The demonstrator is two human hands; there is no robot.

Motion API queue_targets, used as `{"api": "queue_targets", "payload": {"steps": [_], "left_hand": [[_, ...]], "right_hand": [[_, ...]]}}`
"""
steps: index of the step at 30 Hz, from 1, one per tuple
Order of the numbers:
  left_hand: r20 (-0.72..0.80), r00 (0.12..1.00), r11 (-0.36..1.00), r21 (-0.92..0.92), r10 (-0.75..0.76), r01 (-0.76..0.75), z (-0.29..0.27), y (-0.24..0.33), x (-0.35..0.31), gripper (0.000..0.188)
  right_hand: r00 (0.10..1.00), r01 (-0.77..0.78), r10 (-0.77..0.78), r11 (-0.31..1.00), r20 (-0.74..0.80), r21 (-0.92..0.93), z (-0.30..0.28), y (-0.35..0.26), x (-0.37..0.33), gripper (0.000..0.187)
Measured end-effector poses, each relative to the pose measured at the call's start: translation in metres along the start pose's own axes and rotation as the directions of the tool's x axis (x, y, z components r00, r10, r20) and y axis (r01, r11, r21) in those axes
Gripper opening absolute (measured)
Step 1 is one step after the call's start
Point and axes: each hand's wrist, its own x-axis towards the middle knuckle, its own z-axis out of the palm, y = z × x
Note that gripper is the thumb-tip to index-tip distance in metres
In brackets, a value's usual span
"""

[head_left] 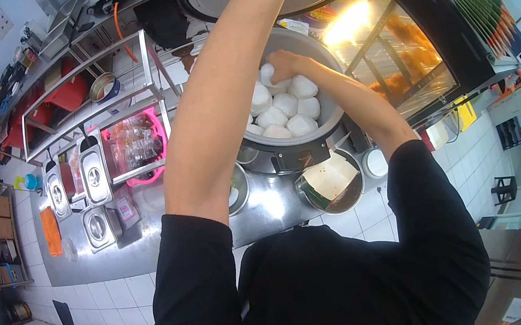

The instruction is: Assembling meal boxes by placing rice balls and fried chicken into containers.

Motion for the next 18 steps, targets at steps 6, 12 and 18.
{"api": "queue_targets", "payload": {"steps": [6, 12, 18], "left_hand": [[-0.005, 1.000, 1.000, -0.017, 0.002, -0.002, -0.005, 0.006, -0.005, 0.035], [0.024, 1.000, 1.000, 0.003, -0.011, 0.011, -0.012, 0.008, -0.005, 0.032], [-0.023, 0.999, 1.000, -0.010, 0.029, -0.029, -0.017, 0.013, -0.017, 0.032]], "right_hand": [[0.951, -0.268, 0.086, 0.711, 0.298, 0.650, -0.008, -0.044, -0.018, 0.076], [0.923, -0.380, 0.232, 0.669, 0.306, 0.639, 0.026, -0.081, -0.006, 0.087], [0.889, -0.450, 0.251, 0.637, 0.383, 0.626, 0.043, -0.082, 0.020, 0.085]]}}
